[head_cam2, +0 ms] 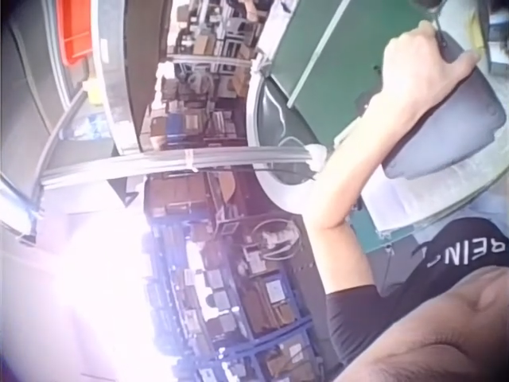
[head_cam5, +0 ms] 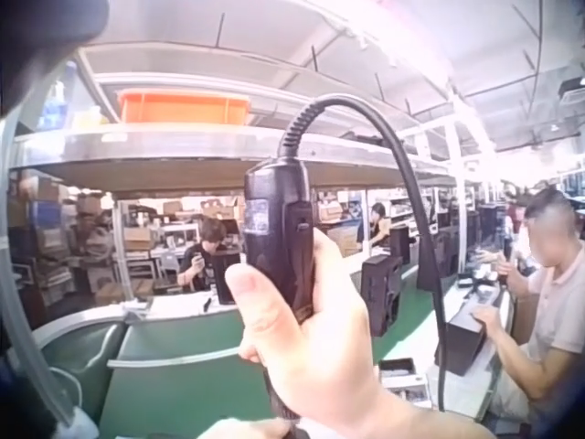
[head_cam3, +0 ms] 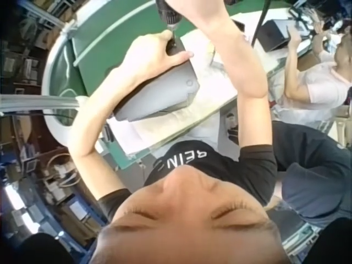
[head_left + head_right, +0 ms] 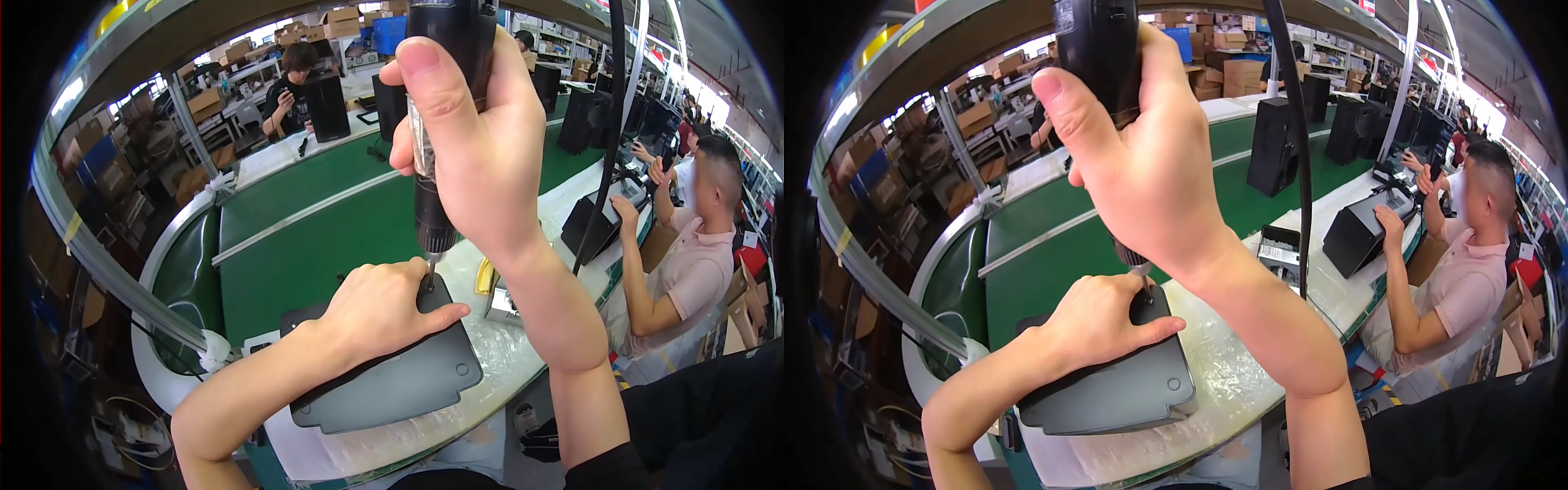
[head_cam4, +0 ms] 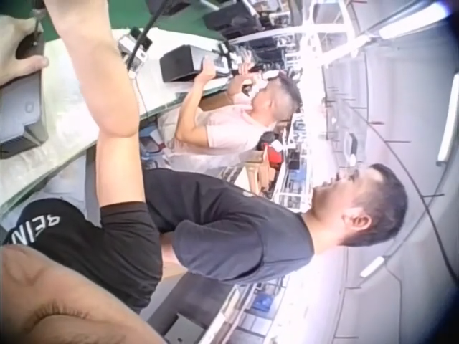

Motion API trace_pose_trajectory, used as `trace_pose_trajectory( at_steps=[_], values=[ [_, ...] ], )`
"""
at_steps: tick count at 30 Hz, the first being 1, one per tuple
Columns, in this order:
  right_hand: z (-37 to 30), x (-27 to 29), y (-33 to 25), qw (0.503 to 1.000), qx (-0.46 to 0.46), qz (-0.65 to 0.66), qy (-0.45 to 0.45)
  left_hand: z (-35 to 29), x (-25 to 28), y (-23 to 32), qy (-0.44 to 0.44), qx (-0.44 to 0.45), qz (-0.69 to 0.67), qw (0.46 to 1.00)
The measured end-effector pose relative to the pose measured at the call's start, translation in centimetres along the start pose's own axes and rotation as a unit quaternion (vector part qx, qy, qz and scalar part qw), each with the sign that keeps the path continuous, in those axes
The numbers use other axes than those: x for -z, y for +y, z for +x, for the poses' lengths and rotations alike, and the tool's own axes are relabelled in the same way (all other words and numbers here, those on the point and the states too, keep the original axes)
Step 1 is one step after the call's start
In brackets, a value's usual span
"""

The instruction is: The person assembles the chassis of black electronic devices by securing screws with an electric screwdriver.

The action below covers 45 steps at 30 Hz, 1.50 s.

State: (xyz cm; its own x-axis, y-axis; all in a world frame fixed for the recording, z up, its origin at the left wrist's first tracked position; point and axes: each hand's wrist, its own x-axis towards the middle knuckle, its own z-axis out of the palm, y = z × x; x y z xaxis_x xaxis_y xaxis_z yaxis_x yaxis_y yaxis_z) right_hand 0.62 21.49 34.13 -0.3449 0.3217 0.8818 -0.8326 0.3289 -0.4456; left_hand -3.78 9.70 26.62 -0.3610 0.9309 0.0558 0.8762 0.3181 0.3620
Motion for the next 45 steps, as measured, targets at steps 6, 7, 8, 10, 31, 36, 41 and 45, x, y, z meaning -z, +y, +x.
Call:
trace_pose_trajectory(
  at_steps=[6, 7, 8, 10, 31, 36, 41, 45],
  values=[
    [-0.4, 0.2, 0.7, 1.000, 0.009, 0.016, -0.003, 0.0, 0.1, 0.2, 0.006, -0.003, -0.005, 1.000],
    [-0.5, 0.2, 0.9, 1.000, 0.010, 0.012, -0.007, 0.0, 0.1, 0.1, 0.006, -0.002, -0.005, 1.000],
    [-0.6, 0.0, 0.8, 1.000, 0.010, 0.012, -0.007, -0.1, 0.1, 0.2, 0.006, 0.001, -0.002, 1.000],
    [-0.7, -0.6, 0.5, 0.999, 0.021, 0.025, -0.006, -0.3, 0.1, 0.2, 0.006, 0.007, 0.002, 1.000],
    [-20.8, 21.5, 7.1, 0.924, -0.029, -0.293, 0.244, -14.3, -17.4, -16.5, 0.336, 0.123, -0.419, 0.835],
    [-22.8, 21.9, 9.8, 0.893, -0.078, -0.419, 0.144, -13.9, -17.4, -20.5, 0.424, 0.113, -0.102, 0.893],
    [-23.7, 23.0, 8.7, 0.870, -0.036, -0.464, 0.161, -5.3, -7.1, -6.2, 0.276, 0.275, -0.243, 0.889],
    [-22.4, 21.9, 7.0, 0.895, -0.065, -0.387, 0.215, -2.6, -8.5, -6.9, 0.116, 0.259, 0.031, 0.958]
  ],
)
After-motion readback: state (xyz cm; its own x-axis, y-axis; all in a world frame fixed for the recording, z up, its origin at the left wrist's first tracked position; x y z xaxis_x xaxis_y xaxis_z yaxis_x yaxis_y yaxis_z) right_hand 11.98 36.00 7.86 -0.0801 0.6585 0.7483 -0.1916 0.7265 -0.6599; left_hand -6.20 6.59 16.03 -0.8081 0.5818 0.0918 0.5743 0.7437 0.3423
